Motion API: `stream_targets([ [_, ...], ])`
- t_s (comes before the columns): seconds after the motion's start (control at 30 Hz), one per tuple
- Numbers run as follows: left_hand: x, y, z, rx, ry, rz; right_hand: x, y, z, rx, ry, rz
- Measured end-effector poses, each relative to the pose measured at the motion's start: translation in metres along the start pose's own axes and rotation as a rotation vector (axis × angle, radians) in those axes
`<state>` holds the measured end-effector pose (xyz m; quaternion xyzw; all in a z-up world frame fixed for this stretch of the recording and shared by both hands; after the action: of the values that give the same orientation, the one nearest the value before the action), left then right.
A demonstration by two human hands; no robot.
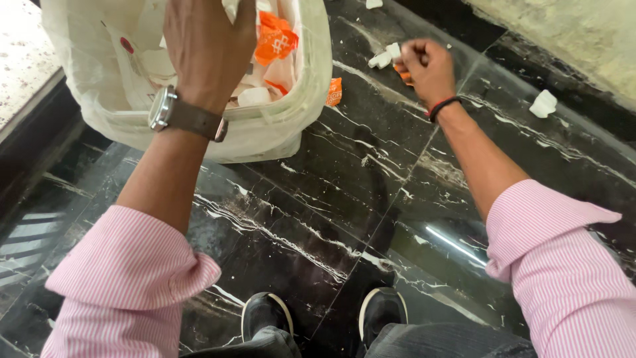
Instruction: The person sits on a dark marble floor and picks up scattered pieces of paper and trash by hand, placing them into a white plastic bag. The person continues to gather the debris until the floor is clear.
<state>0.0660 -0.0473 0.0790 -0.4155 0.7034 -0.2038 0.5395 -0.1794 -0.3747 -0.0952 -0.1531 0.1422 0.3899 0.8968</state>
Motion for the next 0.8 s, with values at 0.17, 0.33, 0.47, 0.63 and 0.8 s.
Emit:
stream_targets([
  [0.17, 0.021, 0.007, -0.008, -0.01, -0.069, 0.202, 0.018, 0.007, -0.099, 0.026, 0.274, 0.0],
  [0.33, 0.025, 0.002, -0.027, 0.038, -0.121, 0.28, 0.111, -0.001, -0.084, -0.204, 0.722, 0.193],
  [0.47, 0.024, 0.001, -0.028, 0.034, -0.13, 0.285, 0.179, -0.008, -0.07, -0.132, 0.812, 0.413],
  [0.63, 0.03, 0.003, -0.029, 0.044, -0.131, 0.289, 0.195, 0.005, -0.059, 0.105, 0.83, 0.592],
  [0.8, 0.03, 0.005, -0.03, 0.066, -0.112, 0.277, 0.172, 0.032, -0.061, 0.134, 0.928, 0.68],
])
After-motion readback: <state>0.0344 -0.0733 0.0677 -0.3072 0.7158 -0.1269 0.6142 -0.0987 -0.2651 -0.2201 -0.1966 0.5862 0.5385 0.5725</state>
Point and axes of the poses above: each hand's wrist, its own y-axis away from the middle knuckle, its own x-axis out of the palm, z = x × y, the point moved 10 cm from there along -y, towards the middle knuckle, and after that the axes turned 7 degrees about z, right-handed, at the moved point
